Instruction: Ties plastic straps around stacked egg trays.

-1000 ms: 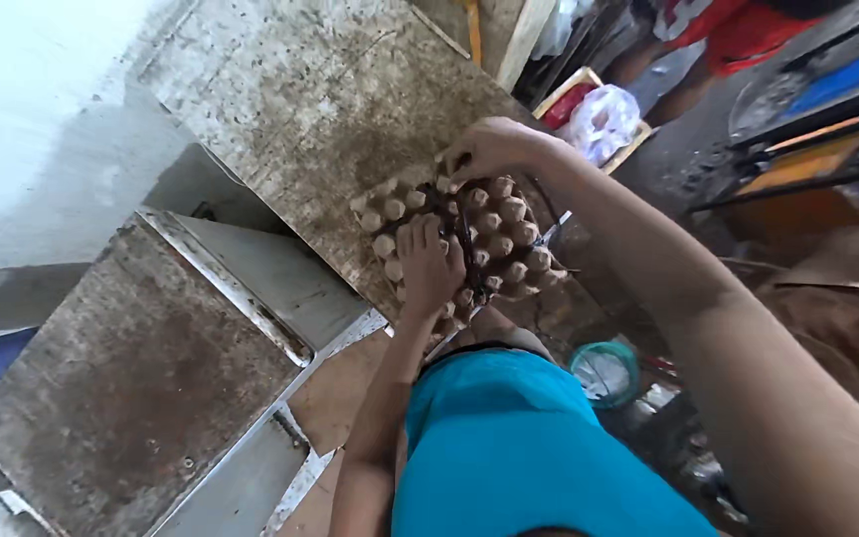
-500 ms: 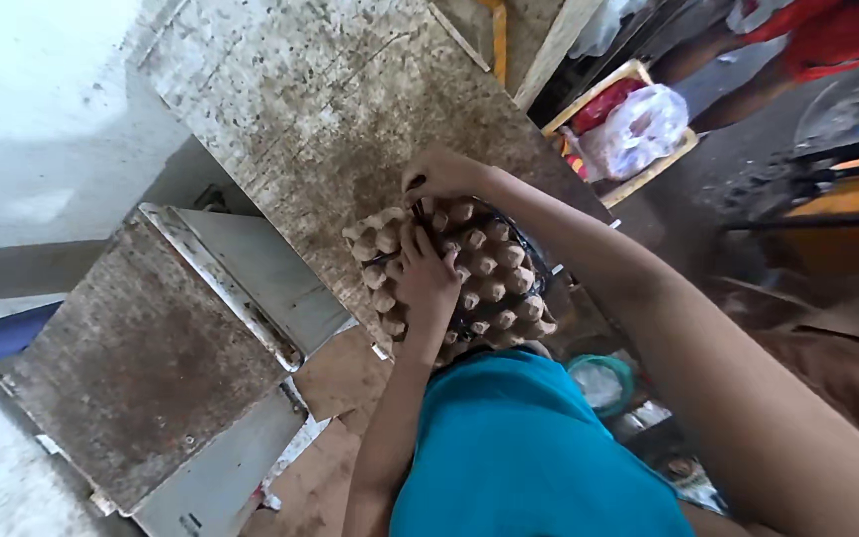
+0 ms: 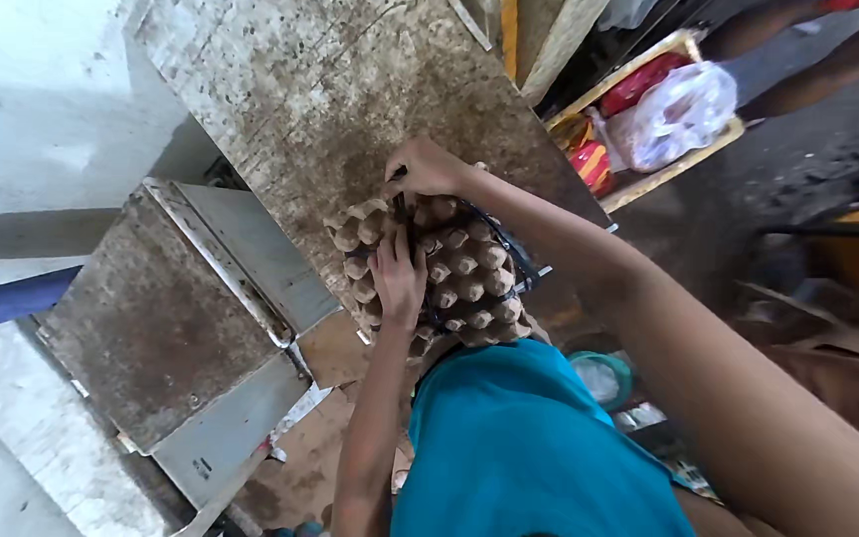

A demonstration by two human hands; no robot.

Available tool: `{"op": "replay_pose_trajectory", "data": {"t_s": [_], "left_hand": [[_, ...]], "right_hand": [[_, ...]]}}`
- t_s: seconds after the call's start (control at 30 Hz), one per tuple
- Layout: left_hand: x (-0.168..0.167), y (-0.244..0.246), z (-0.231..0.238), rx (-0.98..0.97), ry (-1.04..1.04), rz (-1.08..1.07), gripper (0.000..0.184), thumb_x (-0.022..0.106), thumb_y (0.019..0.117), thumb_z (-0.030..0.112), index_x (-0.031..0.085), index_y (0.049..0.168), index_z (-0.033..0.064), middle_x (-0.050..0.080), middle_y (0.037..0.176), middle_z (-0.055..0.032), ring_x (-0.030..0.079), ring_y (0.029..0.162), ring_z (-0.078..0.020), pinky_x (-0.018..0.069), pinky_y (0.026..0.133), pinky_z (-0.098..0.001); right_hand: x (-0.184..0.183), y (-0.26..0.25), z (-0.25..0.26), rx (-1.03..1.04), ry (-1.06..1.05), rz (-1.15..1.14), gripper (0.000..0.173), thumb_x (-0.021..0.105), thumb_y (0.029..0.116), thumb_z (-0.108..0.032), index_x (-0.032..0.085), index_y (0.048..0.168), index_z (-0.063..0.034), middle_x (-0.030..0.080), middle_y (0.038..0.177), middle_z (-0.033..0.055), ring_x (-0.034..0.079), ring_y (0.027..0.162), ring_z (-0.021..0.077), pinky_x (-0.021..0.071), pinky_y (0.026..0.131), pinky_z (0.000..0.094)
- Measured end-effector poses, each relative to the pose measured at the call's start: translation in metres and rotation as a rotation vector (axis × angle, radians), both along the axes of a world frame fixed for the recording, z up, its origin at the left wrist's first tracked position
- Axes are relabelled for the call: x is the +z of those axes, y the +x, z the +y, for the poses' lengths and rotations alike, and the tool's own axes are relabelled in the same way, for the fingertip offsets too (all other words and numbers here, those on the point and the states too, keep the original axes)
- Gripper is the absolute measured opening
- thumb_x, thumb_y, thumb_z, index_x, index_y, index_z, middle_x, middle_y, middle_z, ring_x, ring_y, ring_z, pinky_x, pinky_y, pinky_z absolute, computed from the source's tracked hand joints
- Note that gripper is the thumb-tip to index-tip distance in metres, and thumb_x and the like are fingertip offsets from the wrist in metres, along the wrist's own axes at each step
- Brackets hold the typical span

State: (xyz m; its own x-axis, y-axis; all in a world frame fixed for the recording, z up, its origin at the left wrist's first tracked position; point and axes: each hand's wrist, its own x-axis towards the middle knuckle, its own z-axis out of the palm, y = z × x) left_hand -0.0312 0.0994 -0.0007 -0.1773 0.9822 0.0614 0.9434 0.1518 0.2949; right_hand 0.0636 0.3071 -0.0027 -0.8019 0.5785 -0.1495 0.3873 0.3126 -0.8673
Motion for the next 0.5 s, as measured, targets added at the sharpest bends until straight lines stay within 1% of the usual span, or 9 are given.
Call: {"op": "replay_pose_trajectory", "data": {"t_s": [0.1, 0.17, 0.27, 0.3, 0.37, 0.43, 0.47, 0.5], "left_hand": [[-0.011, 0.001, -0.003, -0.024, 0.055, 0.042, 0.042, 0.061, 0.1006, 0.019, 0.06, 0.14, 0.0045, 0.061, 0.136, -0.018, 0.062, 0.117, -0.0331, 0.05, 0.096, -0.0493], [-0.012, 0.004, -0.003, -0.016, 0.071, 0.059, 0.04, 0.06, 0.1005, 0.016, 0.061, 0.139, 0.0058, 0.062, 0.135, -0.0161, 0.063, 0.116, -0.0311, 0.0483, 0.095, -0.0485], [-0.002, 0.009, -0.001, -0.005, -0.009, 0.082, 0.04, 0.058, 0.0995, 0.016, 0.061, 0.139, 0.0084, 0.061, 0.133, -0.0153, 0.062, 0.111, -0.0326, 0.0475, 0.089, -0.0524], [0.003, 0.01, -0.001, -0.021, -0.047, 0.085, 0.041, 0.057, 0.0995, 0.015, 0.06, 0.139, 0.0084, 0.059, 0.134, -0.0155, 0.061, 0.112, -0.0339, 0.0469, 0.09, -0.0541], [0.011, 0.01, 0.001, -0.06, -0.102, 0.101, 0.042, 0.056, 0.0994, 0.015, 0.058, 0.141, 0.0076, 0.056, 0.141, -0.0157, 0.059, 0.119, -0.0363, 0.0461, 0.093, -0.057], [0.017, 0.01, 0.002, -0.105, -0.144, 0.139, 0.041, 0.055, 0.0989, 0.013, 0.059, 0.139, 0.005, 0.053, 0.146, -0.0159, 0.058, 0.121, -0.0384, 0.0466, 0.092, -0.0594], [0.023, 0.011, 0.003, -0.129, -0.182, 0.163, 0.038, 0.054, 0.1, 0.014, 0.059, 0.136, 0.0042, 0.052, 0.145, -0.0162, 0.057, 0.121, -0.0393, 0.0468, 0.092, -0.0598], [0.029, 0.012, 0.004, -0.146, -0.215, 0.166, 0.032, 0.055, 0.0999, 0.014, 0.062, 0.13, 0.0036, 0.052, 0.143, -0.017, 0.056, 0.12, -0.0407, 0.0466, 0.093, -0.0604]], "right_hand": [[0.002, 0.002, 0.001, -0.033, -0.029, -0.002, 0.03, 0.077, 0.0925, -0.033, 0.078, 0.1, -0.0047, 0.074, 0.101, 0.0123, 0.069, 0.097, 0.023, 0.0534, 0.092, 0.0448], [0.003, 0.005, 0.002, -0.055, -0.039, -0.015, 0.032, 0.077, 0.0923, -0.035, 0.078, 0.101, -0.0044, 0.074, 0.1, 0.0128, 0.069, 0.096, 0.0241, 0.0532, 0.091, 0.046], [0.002, 0.007, 0.003, -0.062, -0.036, -0.021, 0.033, 0.075, 0.0946, -0.035, 0.078, 0.102, -0.0039, 0.074, 0.102, 0.0135, 0.069, 0.099, 0.0249, 0.0526, 0.093, 0.0463], [0.001, 0.008, 0.002, -0.06, -0.032, -0.015, 0.033, 0.074, 0.0953, -0.035, 0.078, 0.103, -0.0037, 0.074, 0.103, 0.0142, 0.069, 0.1, 0.0254, 0.0522, 0.094, 0.0467], [0.002, 0.009, 0.003, -0.048, -0.03, -0.025, 0.034, 0.073, 0.0958, -0.037, 0.078, 0.104, -0.0046, 0.074, 0.104, 0.0139, 0.068, 0.101, 0.0256, 0.0518, 0.095, 0.0472], [0.003, 0.006, 0.003, -0.022, -0.032, -0.038, 0.032, 0.075, 0.0945, -0.036, 0.079, 0.102, -0.0055, 0.074, 0.102, 0.0127, 0.069, 0.099, 0.0246, 0.0522, 0.093, 0.047], [0.004, 0.003, 0.003, 0.001, -0.03, -0.04, 0.029, 0.076, 0.0937, -0.035, 0.079, 0.1, -0.006, 0.074, 0.099, 0.0115, 0.069, 0.096, 0.0233, 0.0527, 0.092, 0.0459], [0.006, 0.001, 0.003, 0.031, -0.019, -0.038, 0.027, 0.076, 0.0931, -0.033, 0.079, 0.099, -0.0059, 0.074, 0.097, 0.011, 0.069, 0.095, 0.0229, 0.0525, 0.092, 0.0455]]}}
